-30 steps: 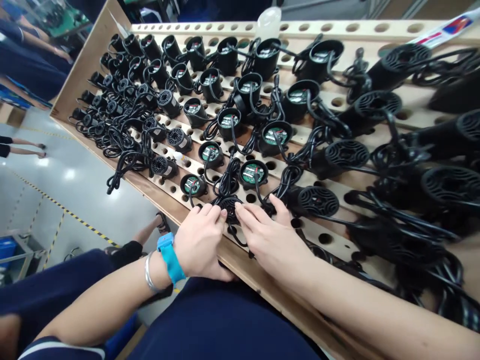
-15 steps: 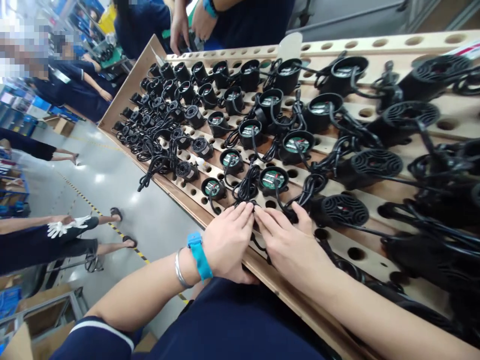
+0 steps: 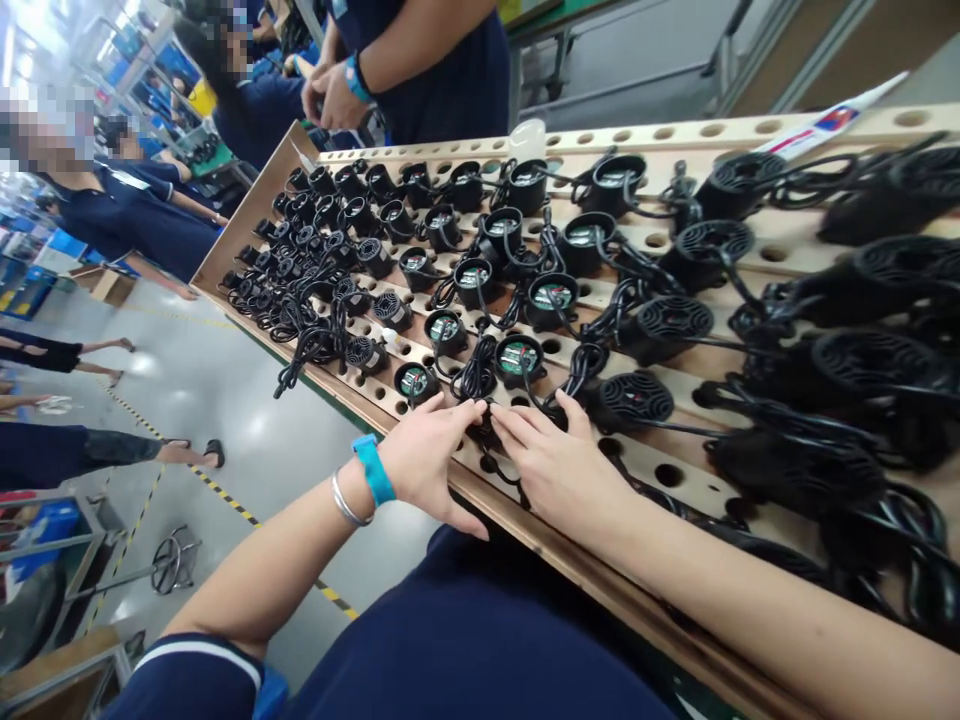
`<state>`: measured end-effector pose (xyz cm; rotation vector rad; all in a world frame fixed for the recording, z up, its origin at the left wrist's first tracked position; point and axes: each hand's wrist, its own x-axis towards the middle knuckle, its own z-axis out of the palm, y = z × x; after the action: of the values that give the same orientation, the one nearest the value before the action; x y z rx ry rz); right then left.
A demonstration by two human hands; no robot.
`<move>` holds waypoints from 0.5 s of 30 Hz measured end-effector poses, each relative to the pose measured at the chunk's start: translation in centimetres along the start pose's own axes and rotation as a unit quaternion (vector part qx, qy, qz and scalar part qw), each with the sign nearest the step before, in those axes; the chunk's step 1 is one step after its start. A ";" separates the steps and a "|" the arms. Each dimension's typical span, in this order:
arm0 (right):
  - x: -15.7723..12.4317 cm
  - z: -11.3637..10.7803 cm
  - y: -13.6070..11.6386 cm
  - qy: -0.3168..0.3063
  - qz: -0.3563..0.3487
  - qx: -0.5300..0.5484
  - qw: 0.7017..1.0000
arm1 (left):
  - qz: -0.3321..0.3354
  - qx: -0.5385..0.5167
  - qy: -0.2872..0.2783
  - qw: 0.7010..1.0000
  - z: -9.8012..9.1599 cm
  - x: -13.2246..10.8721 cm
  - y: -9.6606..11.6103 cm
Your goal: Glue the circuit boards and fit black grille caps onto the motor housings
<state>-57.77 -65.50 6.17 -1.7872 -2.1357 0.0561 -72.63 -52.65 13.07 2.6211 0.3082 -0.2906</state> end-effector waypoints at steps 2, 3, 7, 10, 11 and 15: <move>0.1 -0.1 -0.2 -0.006 0.007 -0.005 1.000 | 0.008 -0.011 -0.010 1.000 -0.2 -0.1 -0.5; 0.1 -0.1 -0.3 -0.010 0.009 -0.009 1.000 | 0.011 -0.010 -0.015 1.000 -0.3 -0.1 -0.5; 0.3 0.3 -0.8 -0.010 0.023 -0.015 1.000 | 0.015 0.007 -0.034 0.999 -0.3 -0.1 -0.3; 0.4 0.5 -1.0 -0.011 0.030 -0.010 0.999 | 0.013 0.017 -0.037 0.999 -0.2 -0.1 -0.1; 0.3 0.5 -1.0 -0.012 0.032 -0.012 0.999 | 0.013 0.023 -0.035 0.999 -0.2 -0.1 -0.1; -0.2 0.5 -1.0 -0.024 0.030 -0.025 0.999 | 0.015 0.068 -0.024 0.997 0.2 -0.1 0.0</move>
<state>-58.81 -65.78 5.93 -1.8961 -2.1338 0.0621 -72.77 -52.78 12.98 2.7461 0.2393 -0.3748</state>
